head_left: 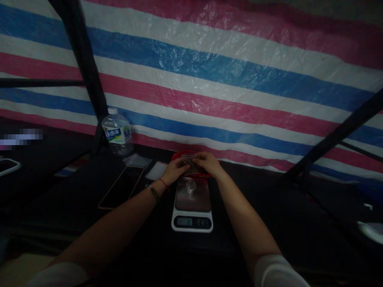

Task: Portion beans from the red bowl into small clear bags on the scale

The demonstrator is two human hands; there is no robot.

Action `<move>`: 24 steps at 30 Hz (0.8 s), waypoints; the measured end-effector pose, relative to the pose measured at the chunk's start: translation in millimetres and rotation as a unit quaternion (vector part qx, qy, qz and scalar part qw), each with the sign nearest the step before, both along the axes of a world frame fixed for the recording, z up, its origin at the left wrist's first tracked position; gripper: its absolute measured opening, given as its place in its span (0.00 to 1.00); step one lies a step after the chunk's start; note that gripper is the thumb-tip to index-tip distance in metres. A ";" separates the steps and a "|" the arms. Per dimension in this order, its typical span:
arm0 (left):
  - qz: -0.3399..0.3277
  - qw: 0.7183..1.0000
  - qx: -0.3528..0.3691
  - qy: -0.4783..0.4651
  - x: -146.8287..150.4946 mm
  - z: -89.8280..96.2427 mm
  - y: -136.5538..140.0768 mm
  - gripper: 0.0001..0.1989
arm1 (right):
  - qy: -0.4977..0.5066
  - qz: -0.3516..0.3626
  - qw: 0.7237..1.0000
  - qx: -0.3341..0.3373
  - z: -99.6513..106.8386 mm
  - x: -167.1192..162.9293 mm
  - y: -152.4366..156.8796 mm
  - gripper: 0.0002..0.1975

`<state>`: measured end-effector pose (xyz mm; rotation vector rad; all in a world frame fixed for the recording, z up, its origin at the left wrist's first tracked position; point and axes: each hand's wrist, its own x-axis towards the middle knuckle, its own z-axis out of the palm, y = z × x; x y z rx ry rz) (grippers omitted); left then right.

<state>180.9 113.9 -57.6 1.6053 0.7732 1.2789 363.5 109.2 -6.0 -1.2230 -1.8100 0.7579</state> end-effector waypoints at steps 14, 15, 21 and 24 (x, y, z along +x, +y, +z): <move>0.118 0.993 -0.006 -0.016 -4.8 0.0 7.2 0.19 | 0.011 0.000 1.000 -0.006 1.1 -1.6 -1.9 0.12; 0.115 0.993 -0.017 -0.025 -4.6 -0.5 7.7 0.19 | 0.015 -0.005 1.000 -0.002 0.7 -1.5 -1.5 0.12; 0.105 0.990 -0.050 -0.080 -5.0 -4.2 10.4 0.17 | 0.038 -0.021 0.999 0.020 -4.8 1.1 3.0 0.10; 0.100 0.991 -0.046 -0.074 -5.6 -3.8 9.7 0.17 | 0.048 -0.013 0.998 0.024 -5.5 1.7 3.3 0.09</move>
